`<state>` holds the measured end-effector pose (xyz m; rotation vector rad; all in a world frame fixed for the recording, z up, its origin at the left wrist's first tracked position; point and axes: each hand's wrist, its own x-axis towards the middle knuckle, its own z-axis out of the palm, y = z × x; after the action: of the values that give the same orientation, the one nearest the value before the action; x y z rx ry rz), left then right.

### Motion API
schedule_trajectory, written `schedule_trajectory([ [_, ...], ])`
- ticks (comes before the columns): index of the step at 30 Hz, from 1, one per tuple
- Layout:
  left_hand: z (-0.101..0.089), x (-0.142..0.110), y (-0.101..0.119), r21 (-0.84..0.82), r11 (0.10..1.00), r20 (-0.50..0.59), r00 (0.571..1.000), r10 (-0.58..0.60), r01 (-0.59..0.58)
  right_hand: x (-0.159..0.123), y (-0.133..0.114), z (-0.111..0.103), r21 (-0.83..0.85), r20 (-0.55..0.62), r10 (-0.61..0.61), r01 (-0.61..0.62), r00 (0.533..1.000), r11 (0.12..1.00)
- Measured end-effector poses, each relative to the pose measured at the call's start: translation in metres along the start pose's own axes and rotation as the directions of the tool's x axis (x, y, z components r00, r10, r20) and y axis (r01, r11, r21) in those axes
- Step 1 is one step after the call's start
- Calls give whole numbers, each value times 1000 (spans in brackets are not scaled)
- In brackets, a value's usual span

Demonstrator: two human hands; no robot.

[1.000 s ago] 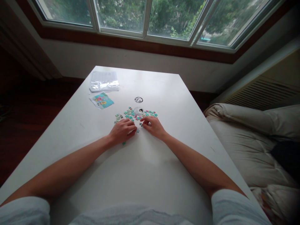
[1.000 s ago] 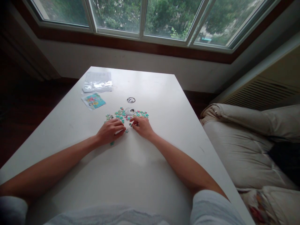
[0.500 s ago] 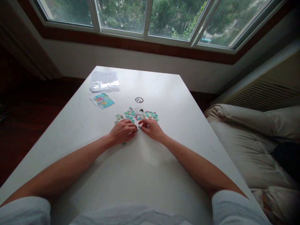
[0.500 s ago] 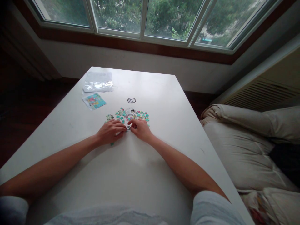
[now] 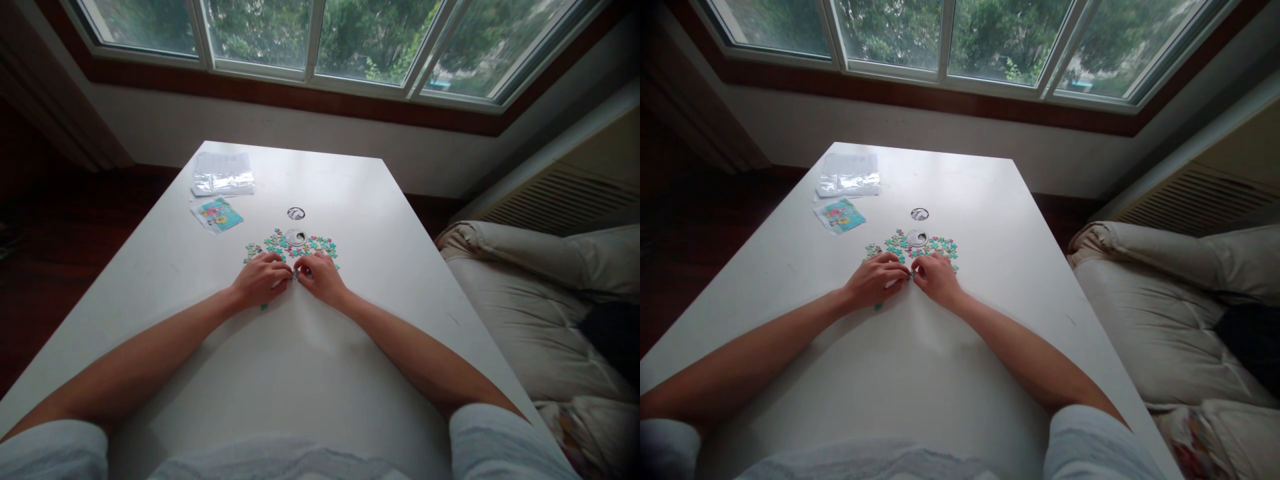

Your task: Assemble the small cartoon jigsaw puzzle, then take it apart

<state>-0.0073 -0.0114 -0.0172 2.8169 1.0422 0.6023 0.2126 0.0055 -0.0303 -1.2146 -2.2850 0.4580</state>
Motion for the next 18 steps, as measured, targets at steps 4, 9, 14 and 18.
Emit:
schedule_trajectory([
  [4, 0, 0, -1, -18, 1000, 2, 1000, -2, 2, 0, 1, 0, -48, 13, -25, 26, 1000, 999],
  [9, 2, 0, -3, -25, 1000, -3, 1000, -4, 4, 0, 1, -2, -87, 30, -49, 51, 998, 995],
  [14, 3, 0, -4, -1, 1000, -19, 1000, -5, 5, 0, 2, -8, -108, 60, -78, 84, 995, 991],
  [18, 2, 0, -5, 12, 1000, -22, 1000, -7, 8, 0, 4, -14, -111, 100, -117, 128, 988, 986],
])
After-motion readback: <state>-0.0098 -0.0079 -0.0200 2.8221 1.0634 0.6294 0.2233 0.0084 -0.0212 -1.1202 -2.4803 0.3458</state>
